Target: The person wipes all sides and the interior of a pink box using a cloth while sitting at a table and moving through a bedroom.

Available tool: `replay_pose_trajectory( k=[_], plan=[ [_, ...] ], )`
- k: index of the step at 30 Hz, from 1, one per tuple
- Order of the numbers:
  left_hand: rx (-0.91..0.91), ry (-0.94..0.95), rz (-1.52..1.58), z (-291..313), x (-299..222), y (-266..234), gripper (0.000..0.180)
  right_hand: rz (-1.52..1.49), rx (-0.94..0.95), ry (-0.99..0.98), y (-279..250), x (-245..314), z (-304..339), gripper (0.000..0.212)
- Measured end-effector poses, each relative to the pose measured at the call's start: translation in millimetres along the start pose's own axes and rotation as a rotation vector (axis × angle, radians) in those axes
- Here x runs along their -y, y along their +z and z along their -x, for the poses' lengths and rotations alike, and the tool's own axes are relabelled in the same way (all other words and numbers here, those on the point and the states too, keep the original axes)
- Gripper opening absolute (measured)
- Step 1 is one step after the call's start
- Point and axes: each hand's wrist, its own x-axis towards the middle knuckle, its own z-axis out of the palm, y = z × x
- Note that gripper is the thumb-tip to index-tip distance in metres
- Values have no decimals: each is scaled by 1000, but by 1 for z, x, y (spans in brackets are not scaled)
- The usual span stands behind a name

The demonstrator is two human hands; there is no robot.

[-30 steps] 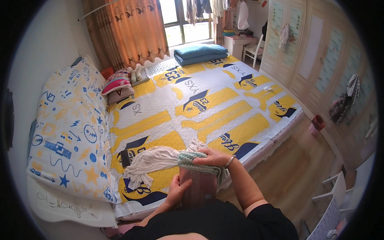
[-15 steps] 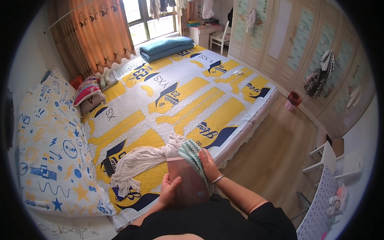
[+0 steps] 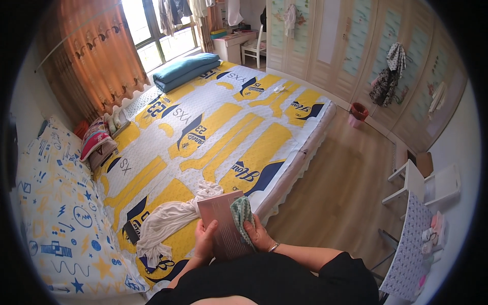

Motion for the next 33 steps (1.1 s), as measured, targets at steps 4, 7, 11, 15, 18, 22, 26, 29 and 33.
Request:
replay_pose_trajectory(
  k=[4,7,11,15,18,22,26,29,33],
  plan=[
    [55,-7,-83,-22,3,29,38,94,-85,-25,-28,5,-6,51],
    [179,10,-235,-41,18,43,40,59,-136,-88,-57,-3,-9,49],
    [328,-51,-376,-56,26,87,47,39,-171,-37,-104,5,-6,47],
    [470,-138,-476,-71,35,131,53,-188,-287,253,-153,21,-10,45],
    [575,-109,-590,-86,44,164,56,98,-374,77,-202,26,-22,45],
    [704,-133,-700,-100,53,210,58,109,-472,-15,-258,43,-38,44],
    [819,-139,-773,-112,68,240,60,63,-601,11,-295,56,-41,45],
    [874,-158,-762,-125,79,257,61,67,-694,0,-316,48,-40,48],
    [1042,-319,-530,-158,103,275,52,-51,-810,-26,-339,36,-45,48]
  ],
)
